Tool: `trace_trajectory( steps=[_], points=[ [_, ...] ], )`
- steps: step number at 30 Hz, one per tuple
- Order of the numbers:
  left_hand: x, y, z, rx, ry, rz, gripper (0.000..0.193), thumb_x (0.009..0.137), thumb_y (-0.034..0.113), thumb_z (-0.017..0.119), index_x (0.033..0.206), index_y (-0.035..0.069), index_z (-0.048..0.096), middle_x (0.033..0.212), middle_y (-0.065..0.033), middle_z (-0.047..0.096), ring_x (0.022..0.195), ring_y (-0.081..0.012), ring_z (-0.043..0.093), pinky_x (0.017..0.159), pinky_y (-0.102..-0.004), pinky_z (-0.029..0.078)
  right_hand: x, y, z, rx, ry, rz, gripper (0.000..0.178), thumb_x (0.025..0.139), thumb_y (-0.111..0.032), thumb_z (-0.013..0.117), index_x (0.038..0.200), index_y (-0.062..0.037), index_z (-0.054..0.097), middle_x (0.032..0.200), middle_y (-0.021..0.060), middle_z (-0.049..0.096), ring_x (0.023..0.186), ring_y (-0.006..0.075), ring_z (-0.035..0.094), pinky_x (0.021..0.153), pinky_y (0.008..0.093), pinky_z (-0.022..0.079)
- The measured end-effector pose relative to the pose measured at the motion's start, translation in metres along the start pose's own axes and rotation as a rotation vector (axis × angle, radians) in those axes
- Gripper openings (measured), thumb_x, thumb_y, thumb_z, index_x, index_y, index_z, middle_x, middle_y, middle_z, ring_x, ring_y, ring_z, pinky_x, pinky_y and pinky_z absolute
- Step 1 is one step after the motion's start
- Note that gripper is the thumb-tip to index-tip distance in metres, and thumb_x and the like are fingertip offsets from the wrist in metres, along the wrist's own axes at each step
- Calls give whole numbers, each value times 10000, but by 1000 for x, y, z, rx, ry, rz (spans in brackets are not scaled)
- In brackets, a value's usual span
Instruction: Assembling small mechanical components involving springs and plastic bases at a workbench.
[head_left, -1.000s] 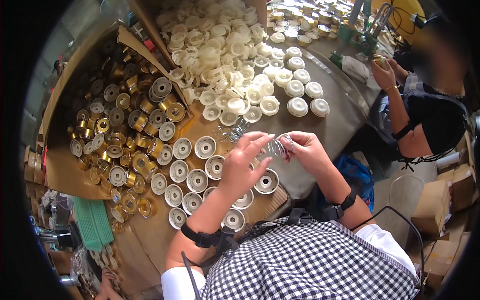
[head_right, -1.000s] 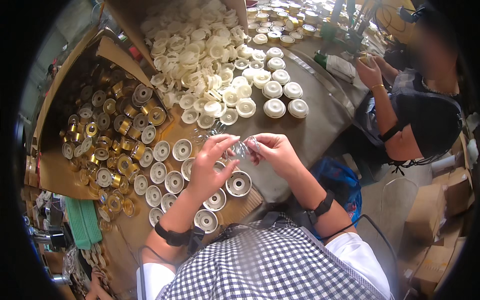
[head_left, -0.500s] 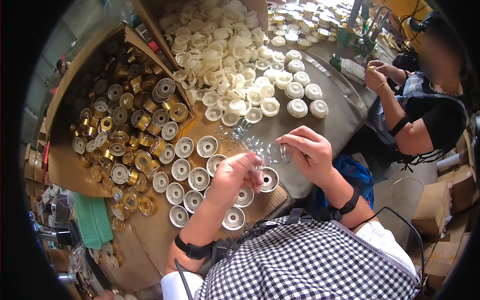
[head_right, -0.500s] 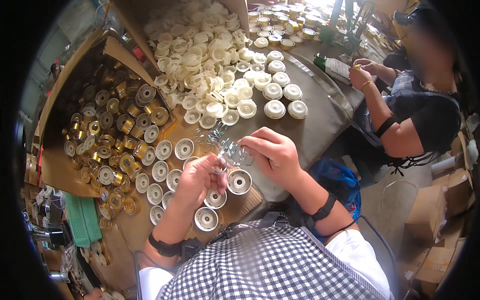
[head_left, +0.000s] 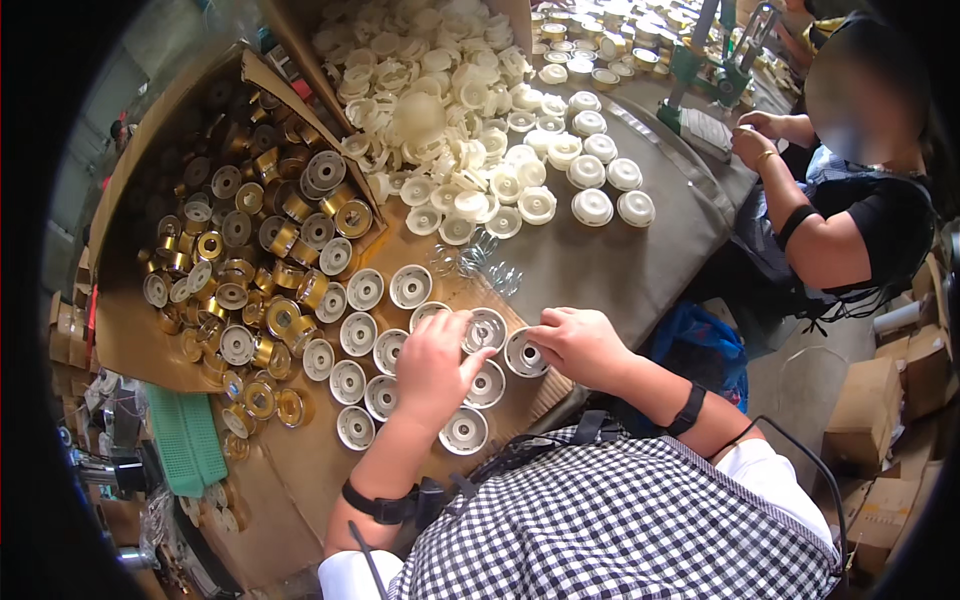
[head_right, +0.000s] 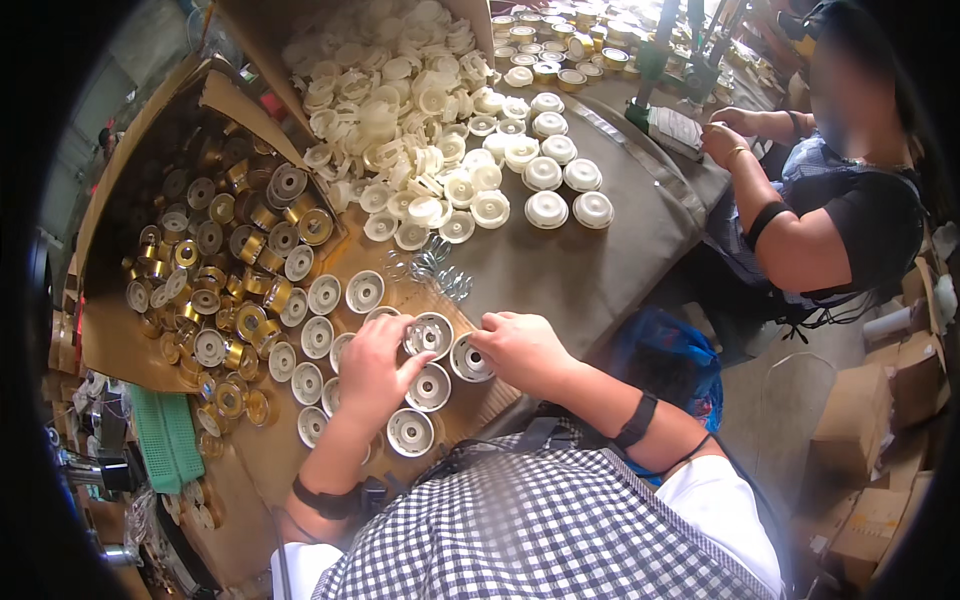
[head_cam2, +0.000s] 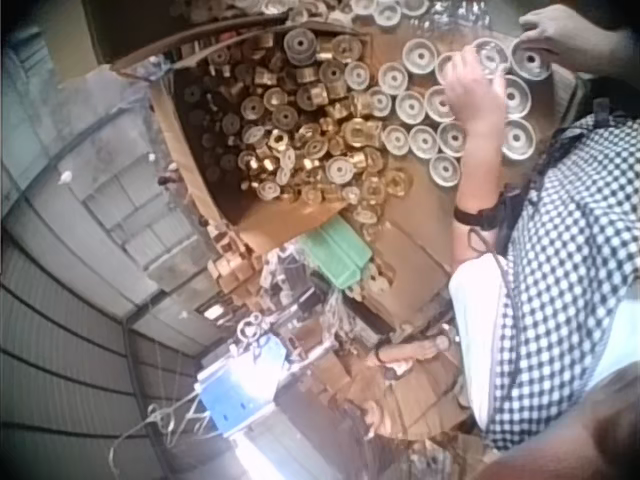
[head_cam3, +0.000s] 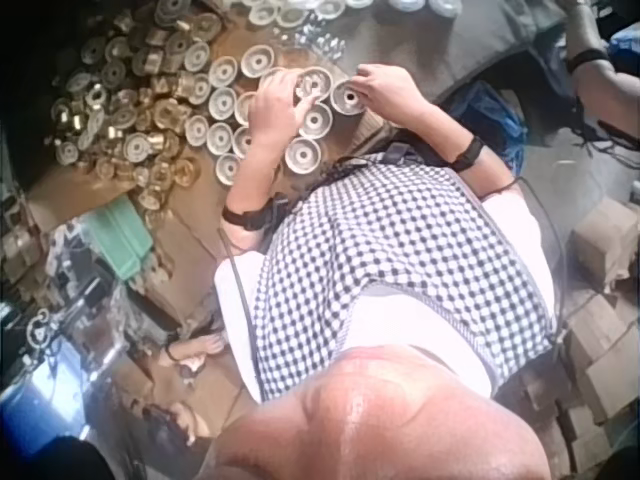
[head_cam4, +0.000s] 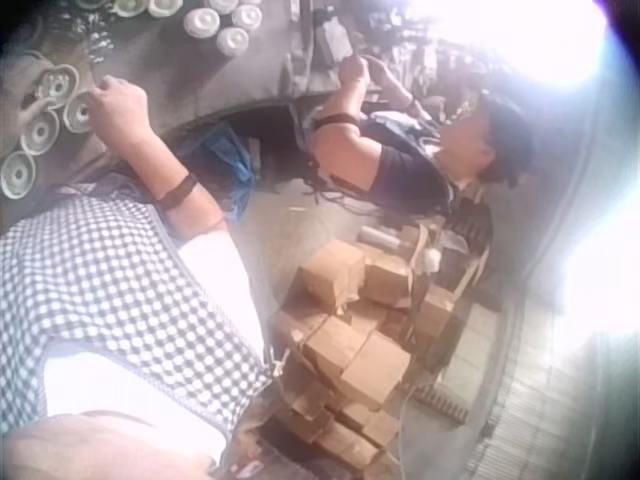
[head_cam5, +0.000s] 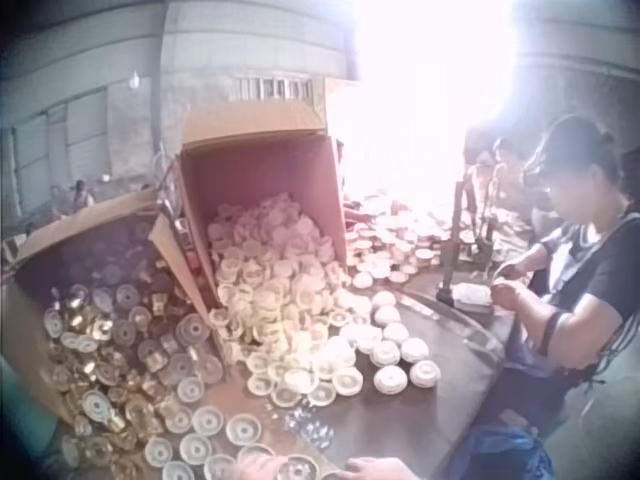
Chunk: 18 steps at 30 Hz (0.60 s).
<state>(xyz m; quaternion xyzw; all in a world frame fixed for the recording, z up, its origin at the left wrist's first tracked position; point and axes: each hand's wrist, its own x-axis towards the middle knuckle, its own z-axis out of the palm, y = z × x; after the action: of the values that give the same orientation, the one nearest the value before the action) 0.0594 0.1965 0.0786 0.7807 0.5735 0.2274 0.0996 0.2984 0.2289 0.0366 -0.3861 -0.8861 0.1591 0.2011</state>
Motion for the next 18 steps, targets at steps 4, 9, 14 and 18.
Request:
trace_trajectory(
  steps=[4,9,14,18],
  points=[
    [4,-13,27,261,-44,45,523,781,373,849,1176,61,707,972,-118,641,950,-333,629,856,-455,506,11,3,7,-5,40,-49,197,834,-160,769,1025,-116,752,855,60,638,743,273,671,660,403,554],
    [1,-16,26,161,-71,-32,554,798,402,836,1197,42,701,1034,-128,641,969,-333,639,863,-449,509,32,23,-10,306,69,191,173,860,-145,763,1027,-103,750,940,98,658,806,319,690,744,434,565],
    [28,-14,23,48,38,-31,557,820,386,833,1231,44,680,1076,-123,649,1031,-345,640,892,-453,513,64,60,30,369,186,240,201,852,-60,735,1052,-76,741,946,109,672,855,313,700,791,423,572],
    [48,-21,29,-20,45,5,591,823,272,839,1334,59,633,1160,-130,658,1087,-341,635,939,-448,516,72,67,36,431,286,196,146,880,16,700,1006,-37,752,922,117,703,813,254,715,754,370,588]
  ],
)
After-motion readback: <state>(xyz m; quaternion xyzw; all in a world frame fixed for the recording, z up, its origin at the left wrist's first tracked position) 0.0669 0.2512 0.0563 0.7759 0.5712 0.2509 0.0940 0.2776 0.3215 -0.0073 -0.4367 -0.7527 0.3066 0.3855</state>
